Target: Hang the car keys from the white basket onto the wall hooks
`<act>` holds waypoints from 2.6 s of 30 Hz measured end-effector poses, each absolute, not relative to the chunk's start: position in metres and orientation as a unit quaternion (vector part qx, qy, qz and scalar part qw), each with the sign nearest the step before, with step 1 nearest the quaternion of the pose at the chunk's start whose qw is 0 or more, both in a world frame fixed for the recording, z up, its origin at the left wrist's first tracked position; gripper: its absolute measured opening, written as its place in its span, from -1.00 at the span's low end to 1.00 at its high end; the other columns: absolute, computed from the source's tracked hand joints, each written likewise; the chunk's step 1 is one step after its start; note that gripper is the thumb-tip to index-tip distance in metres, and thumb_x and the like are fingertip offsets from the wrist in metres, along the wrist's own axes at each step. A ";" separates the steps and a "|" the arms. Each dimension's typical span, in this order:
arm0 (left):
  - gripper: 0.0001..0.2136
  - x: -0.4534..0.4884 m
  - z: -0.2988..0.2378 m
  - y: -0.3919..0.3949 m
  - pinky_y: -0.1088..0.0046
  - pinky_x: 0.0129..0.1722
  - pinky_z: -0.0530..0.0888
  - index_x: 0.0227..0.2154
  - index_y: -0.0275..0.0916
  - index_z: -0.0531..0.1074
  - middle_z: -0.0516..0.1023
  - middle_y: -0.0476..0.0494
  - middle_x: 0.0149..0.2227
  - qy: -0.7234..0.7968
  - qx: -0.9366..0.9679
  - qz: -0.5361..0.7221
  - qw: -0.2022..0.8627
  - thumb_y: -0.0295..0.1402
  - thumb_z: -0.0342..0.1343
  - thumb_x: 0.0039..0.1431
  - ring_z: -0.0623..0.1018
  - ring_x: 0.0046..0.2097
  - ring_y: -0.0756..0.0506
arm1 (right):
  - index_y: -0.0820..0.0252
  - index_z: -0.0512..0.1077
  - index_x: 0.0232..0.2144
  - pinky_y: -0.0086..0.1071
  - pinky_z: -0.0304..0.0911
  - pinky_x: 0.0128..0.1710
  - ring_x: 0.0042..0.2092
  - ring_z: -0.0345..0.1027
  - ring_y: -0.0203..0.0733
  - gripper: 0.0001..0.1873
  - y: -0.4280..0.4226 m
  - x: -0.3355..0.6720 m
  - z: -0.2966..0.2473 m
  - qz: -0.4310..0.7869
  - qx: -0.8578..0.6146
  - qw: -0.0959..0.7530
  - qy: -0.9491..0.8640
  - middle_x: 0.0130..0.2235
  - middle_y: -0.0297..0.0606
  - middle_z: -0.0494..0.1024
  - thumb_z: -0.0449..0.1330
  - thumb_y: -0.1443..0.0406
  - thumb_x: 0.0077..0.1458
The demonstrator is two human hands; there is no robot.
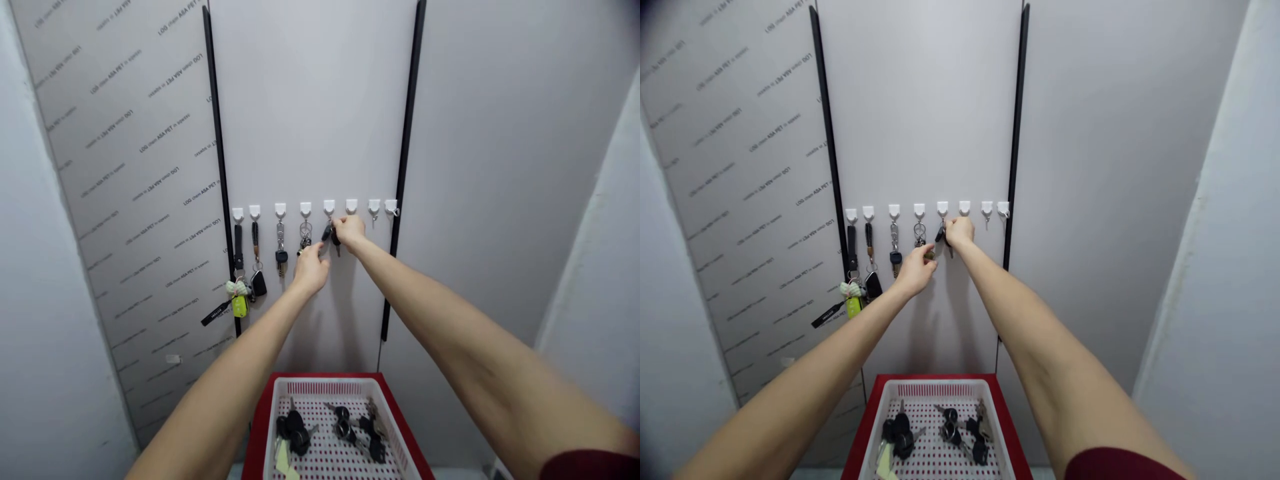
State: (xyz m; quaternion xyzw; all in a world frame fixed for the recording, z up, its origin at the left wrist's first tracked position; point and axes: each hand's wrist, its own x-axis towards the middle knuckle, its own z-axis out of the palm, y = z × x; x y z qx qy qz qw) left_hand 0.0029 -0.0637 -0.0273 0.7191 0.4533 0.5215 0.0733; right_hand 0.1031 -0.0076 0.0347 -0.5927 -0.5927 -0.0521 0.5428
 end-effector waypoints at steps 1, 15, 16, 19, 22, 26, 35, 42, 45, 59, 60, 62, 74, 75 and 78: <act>-0.64 0.001 -0.034 -0.065 0.44 -0.23 0.25 -0.21 -0.32 0.22 0.31 -0.18 -0.22 0.450 0.718 0.524 0.082 -0.49 -0.08 -0.18 0.36 -0.32 0.00 | 0.31 0.39 -0.57 -0.42 0.12 -0.36 -0.39 0.28 -0.22 -0.77 -0.012 0.105 0.032 -0.059 -0.586 0.539 -0.602 -0.51 -0.16 0.43 -0.04 0.32 -0.20; -0.74 -0.012 -0.254 -0.130 0.46 -0.22 0.24 -0.33 -0.28 0.29 0.37 -0.12 -0.29 0.449 0.833 0.234 0.222 -0.46 -0.07 -0.19 0.33 -0.25 -0.03 | 0.21 0.36 -0.42 -0.46 0.07 -0.33 -0.32 0.22 -0.27 -0.77 -0.143 0.145 -0.225 0.114 -0.538 0.126 -0.826 -0.38 -0.25 0.41 0.02 0.31 -0.21; -0.73 -0.011 -0.258 -0.131 0.46 -0.21 0.23 -0.32 -0.28 0.28 0.36 -0.12 -0.28 0.445 0.842 0.220 0.210 -0.46 -0.07 -0.20 0.33 -0.24 -0.04 | 0.21 0.34 -0.38 -0.45 0.05 -0.32 -0.28 0.20 -0.25 -0.74 -0.145 0.146 -0.232 0.094 -0.547 0.123 -0.823 -0.35 -0.24 0.40 0.02 0.29 -0.21; -0.72 -0.008 -0.260 -0.129 0.47 -0.20 0.21 -0.31 -0.28 0.27 0.36 -0.12 -0.28 0.432 0.862 0.192 0.184 -0.45 -0.08 -0.19 0.31 -0.22 -0.05 | 0.21 0.33 -0.35 -0.42 0.02 -0.30 -0.25 0.17 -0.20 -0.71 -0.145 0.144 -0.238 0.038 -0.559 0.100 -0.822 -0.34 -0.21 0.38 0.02 0.23 -0.20; -0.74 -0.006 -0.258 -0.128 0.48 -0.23 0.22 -0.32 -0.28 0.27 0.36 -0.11 -0.30 0.432 0.866 0.180 0.176 -0.44 -0.08 -0.19 0.31 -0.24 -0.04 | 0.20 0.35 -0.45 -0.39 0.00 -0.33 -0.30 0.18 -0.18 -0.74 -0.142 0.139 -0.237 0.017 -0.571 0.082 -0.817 -0.41 -0.21 0.40 0.01 0.19 -0.20; -0.81 -0.006 -0.259 -0.129 0.50 -0.34 0.24 -0.42 -0.26 0.29 0.37 -0.07 -0.40 0.446 0.857 0.182 0.182 -0.46 -0.06 -0.22 0.33 -0.33 -0.03 | 0.20 0.35 -0.50 -0.44 -0.01 -0.38 -0.38 0.19 -0.26 -0.80 -0.140 0.136 -0.241 0.051 -0.563 0.127 -0.815 -0.49 -0.27 0.40 0.01 0.23 -0.19; -0.94 -0.011 -0.258 -0.122 0.60 -0.53 0.19 -0.62 -0.28 0.17 0.22 0.07 -0.66 0.463 0.670 0.390 0.429 -0.40 -0.12 -0.15 0.25 -0.55 0.09 | 0.22 0.32 -0.36 -0.47 0.08 -0.40 -0.42 0.21 -0.33 -0.74 -0.140 0.136 -0.248 0.159 -0.534 0.285 -0.780 -0.42 -0.28 0.41 -0.03 0.36 -0.20; -0.83 -0.014 -0.248 -0.126 0.62 -0.54 0.19 -0.58 -0.32 0.22 0.28 0.06 -0.63 0.362 0.504 0.421 0.662 -0.31 0.01 -0.23 0.26 -0.59 0.13 | 0.18 0.21 -0.19 -0.41 0.09 -0.29 -0.31 0.19 -0.31 -0.60 -0.144 0.133 -0.241 0.230 -0.501 0.362 -0.752 -0.24 -0.25 0.34 -0.01 0.33 -0.19; -0.82 -0.012 -0.247 -0.129 0.65 -0.54 0.18 -0.57 -0.33 0.26 0.30 0.04 -0.63 0.345 0.501 0.397 0.688 -0.33 0.04 -0.26 0.28 -0.58 0.14 | 0.20 0.24 -0.25 -0.42 0.08 -0.29 -0.29 0.18 -0.32 -0.67 -0.142 0.129 -0.239 0.284 -0.477 0.380 -0.740 -0.28 -0.26 0.35 -0.02 0.33 -0.17; -0.82 -0.017 -0.224 -0.121 0.62 -0.49 0.23 -0.49 -0.31 0.26 0.35 -0.01 -0.52 0.360 0.493 0.465 0.641 -0.42 0.06 -0.27 0.33 -0.48 0.10 | 0.30 0.29 -0.62 -0.54 -0.02 -0.59 -0.61 0.07 -0.47 -0.82 -0.131 0.136 -0.204 0.464 -0.498 0.476 -0.557 -0.67 -0.42 0.27 0.09 0.25 -0.28; -0.81 -0.013 -0.218 -0.121 0.61 -0.46 0.24 -0.48 -0.31 0.27 0.36 -0.03 -0.48 0.356 0.511 0.468 0.627 -0.45 0.06 -0.28 0.34 -0.43 0.09 | 0.31 0.29 -0.62 -0.53 -0.01 -0.59 -0.61 0.08 -0.47 -0.82 -0.130 0.137 -0.196 0.467 -0.494 0.477 -0.557 -0.67 -0.42 0.27 0.09 0.25 -0.29; -0.81 -0.004 -0.202 -0.119 0.58 -0.37 0.26 -0.48 -0.31 0.27 0.37 -0.05 -0.43 0.331 0.544 0.472 0.610 -0.49 0.06 -0.29 0.35 -0.36 0.06 | 0.31 0.29 -0.63 -0.53 0.01 -0.58 -0.61 0.09 -0.47 -0.82 -0.126 0.139 -0.178 0.465 -0.475 0.491 -0.563 -0.66 -0.42 0.28 0.11 0.26 -0.31; -0.75 0.044 -0.045 -0.077 0.54 -0.42 0.29 -0.32 -0.30 0.23 0.37 -0.10 -0.36 0.333 0.710 0.572 0.242 -0.48 -0.04 -0.18 0.36 -0.44 0.06 | 0.28 0.23 -0.68 -0.56 0.00 -0.64 -0.66 0.05 -0.50 -0.87 -0.061 0.149 -0.007 0.316 -0.368 0.683 -0.546 -0.71 -0.46 0.23 0.10 0.31 -0.36; -0.74 0.044 -0.035 -0.075 0.52 -0.39 0.29 -0.31 -0.29 0.24 0.37 -0.10 -0.35 0.350 0.727 0.559 0.194 -0.46 -0.04 -0.17 0.36 -0.43 0.05 | 0.28 0.23 -0.68 -0.56 0.01 -0.64 -0.66 0.05 -0.50 -0.88 -0.054 0.148 0.004 0.297 -0.369 0.693 -0.543 -0.72 -0.46 0.23 0.10 0.32 -0.35; -0.74 0.044 -0.014 -0.070 0.46 -0.31 0.27 -0.30 -0.29 0.25 0.37 -0.11 -0.31 0.390 0.755 0.520 0.089 -0.43 -0.05 -0.15 0.36 -0.36 0.01 | 0.28 0.22 -0.70 -0.56 0.03 -0.64 -0.65 0.07 -0.49 -0.91 -0.037 0.144 0.027 0.233 -0.404 0.704 -0.536 -0.72 -0.46 0.22 0.07 0.34 -0.32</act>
